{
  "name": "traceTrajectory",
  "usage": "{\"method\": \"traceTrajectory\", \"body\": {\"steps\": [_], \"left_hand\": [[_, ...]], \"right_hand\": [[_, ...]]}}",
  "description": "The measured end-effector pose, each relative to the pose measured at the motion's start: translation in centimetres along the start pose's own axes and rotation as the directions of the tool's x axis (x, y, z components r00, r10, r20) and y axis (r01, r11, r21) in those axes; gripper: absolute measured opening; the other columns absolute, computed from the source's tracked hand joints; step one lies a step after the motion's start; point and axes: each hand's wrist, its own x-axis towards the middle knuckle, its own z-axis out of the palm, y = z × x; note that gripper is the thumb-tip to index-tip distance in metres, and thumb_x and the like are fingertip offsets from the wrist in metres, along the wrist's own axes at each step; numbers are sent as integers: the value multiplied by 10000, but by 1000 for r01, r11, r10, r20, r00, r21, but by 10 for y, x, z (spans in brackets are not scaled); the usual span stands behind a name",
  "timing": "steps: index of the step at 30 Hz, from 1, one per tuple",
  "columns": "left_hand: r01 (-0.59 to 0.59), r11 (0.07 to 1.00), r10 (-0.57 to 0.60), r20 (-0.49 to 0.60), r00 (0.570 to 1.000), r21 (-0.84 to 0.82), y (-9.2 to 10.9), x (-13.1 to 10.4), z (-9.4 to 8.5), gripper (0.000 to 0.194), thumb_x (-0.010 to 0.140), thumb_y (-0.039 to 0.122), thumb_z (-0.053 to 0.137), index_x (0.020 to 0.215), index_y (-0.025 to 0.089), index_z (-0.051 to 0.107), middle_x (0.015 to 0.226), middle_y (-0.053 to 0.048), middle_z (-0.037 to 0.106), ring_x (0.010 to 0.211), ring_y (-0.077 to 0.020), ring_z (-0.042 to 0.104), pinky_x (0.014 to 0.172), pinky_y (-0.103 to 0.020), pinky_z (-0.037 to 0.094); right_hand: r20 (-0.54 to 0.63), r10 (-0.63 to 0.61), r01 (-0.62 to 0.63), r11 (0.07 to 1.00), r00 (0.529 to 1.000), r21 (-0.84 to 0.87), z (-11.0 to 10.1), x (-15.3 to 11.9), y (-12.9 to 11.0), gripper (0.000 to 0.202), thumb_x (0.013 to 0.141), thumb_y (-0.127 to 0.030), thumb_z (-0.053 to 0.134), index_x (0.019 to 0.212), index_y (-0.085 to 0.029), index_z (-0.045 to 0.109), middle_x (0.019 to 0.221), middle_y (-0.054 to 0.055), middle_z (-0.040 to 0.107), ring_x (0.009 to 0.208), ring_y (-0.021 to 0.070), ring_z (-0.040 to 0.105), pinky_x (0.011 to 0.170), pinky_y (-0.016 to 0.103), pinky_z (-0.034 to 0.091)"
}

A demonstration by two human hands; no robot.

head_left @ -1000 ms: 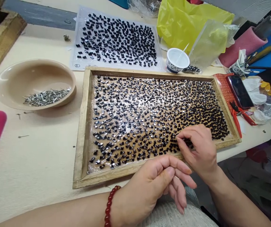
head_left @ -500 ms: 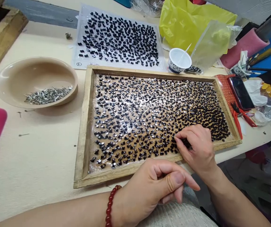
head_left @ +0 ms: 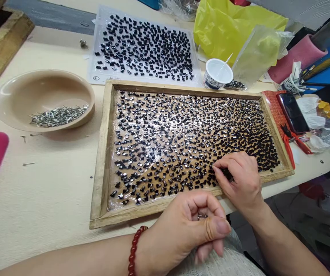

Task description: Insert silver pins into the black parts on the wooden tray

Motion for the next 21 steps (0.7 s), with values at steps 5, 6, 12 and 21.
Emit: {"method": "traceTrajectory", "body": {"steps": [5,6,12,21], "left_hand": [[4,999,-3,-39,999,47,5,-1,1,342,644,396,787,673,110,603,536,18,543,412,-20,393,387,-118,312],[-6,999,7,-34,999,33,4,-1,1,305,666,367,776,687,105,621,554,4,568,412,-27,426,392,-125,340],[-39,994,41,16,999,-102,-3,3,1,131,780,216,680,795,97,627,709,-73,679,481,-83,595,465,-175,472],[-121,993,120,-101,988,-6,-1,-2,3,281,735,319,741,737,119,544,620,38,522,527,-34,446,510,-136,375]], "right_hand": [[-30,-2,2,1000,1000,12,-1,-2,0,34,789,-175,654,790,-198,628,758,7,652,754,161,561,705,335,353],[-41,-2,3,1000,999,20,-2,-3,0,41,784,-172,662,802,-198,636,763,10,654,755,159,564,706,336,359],[-81,10,8,974,997,228,-21,-13,-5,73,771,-145,674,826,-174,636,751,28,620,745,153,556,695,342,398],[-77,-266,272,857,961,438,-48,-12,-26,139,858,-288,579,799,-163,583,669,5,574,672,120,511,683,321,474]]}}
